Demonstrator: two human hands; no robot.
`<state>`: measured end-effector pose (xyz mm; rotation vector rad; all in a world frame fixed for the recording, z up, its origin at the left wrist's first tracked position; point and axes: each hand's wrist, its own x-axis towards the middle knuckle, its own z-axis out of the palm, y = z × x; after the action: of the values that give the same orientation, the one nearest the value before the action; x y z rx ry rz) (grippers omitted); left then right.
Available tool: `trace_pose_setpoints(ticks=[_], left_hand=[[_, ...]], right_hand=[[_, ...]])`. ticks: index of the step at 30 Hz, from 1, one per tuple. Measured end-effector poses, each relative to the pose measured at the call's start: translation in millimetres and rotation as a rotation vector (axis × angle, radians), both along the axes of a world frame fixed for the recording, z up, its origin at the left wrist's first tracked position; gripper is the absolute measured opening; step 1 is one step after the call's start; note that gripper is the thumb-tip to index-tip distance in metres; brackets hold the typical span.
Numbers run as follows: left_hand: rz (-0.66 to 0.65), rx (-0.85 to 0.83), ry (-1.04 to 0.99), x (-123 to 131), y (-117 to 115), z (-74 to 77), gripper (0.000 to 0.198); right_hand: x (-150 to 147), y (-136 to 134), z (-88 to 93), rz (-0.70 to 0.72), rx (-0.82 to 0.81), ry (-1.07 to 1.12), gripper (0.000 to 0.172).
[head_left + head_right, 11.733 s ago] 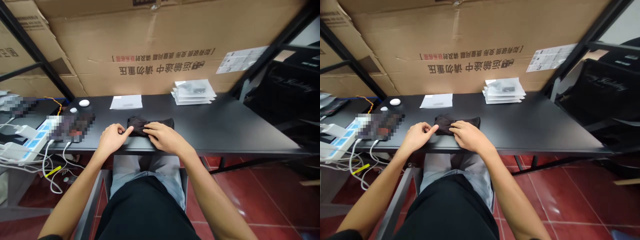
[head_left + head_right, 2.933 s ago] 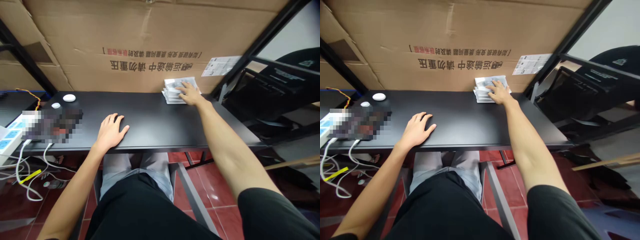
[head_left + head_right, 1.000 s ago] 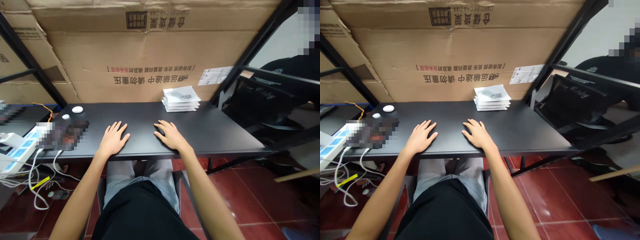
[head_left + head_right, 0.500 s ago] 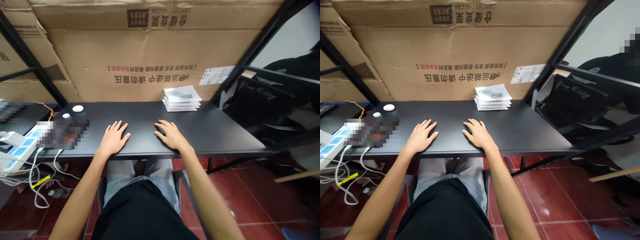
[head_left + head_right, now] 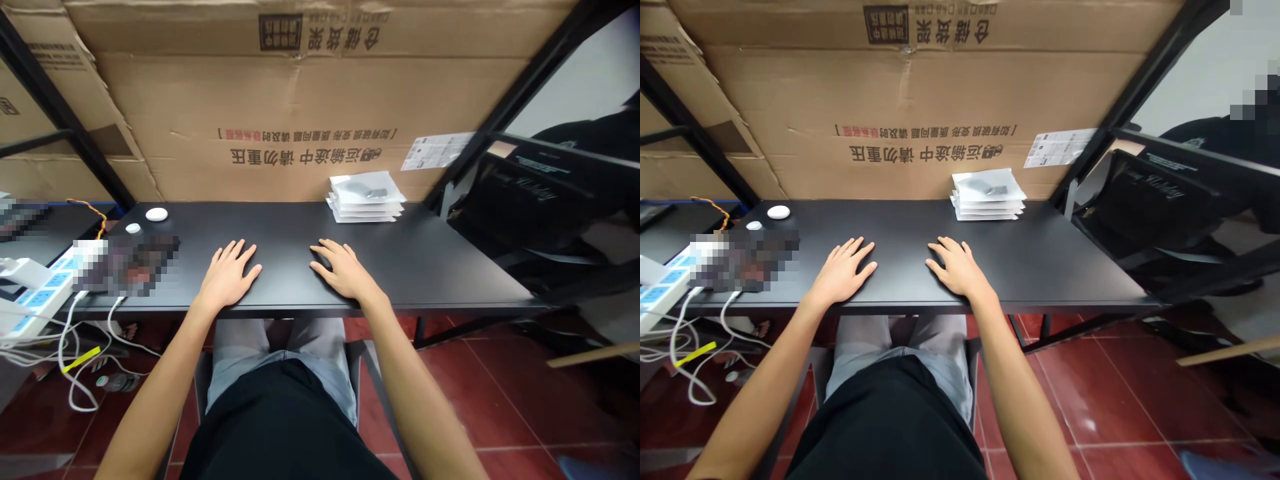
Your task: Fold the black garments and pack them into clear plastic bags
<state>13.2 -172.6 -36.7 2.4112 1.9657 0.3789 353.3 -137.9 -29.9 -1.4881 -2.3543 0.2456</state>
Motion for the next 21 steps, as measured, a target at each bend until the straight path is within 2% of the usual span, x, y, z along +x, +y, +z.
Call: trace_pose_setpoints(ticks=[21], left_hand=[[0.000, 0.000, -0.011, -0.8, 0.6, -1.0, 0.072]], right_hand=[[1.5, 0.3, -2.1, 0.002, 0.008, -0.005, 0.057]])
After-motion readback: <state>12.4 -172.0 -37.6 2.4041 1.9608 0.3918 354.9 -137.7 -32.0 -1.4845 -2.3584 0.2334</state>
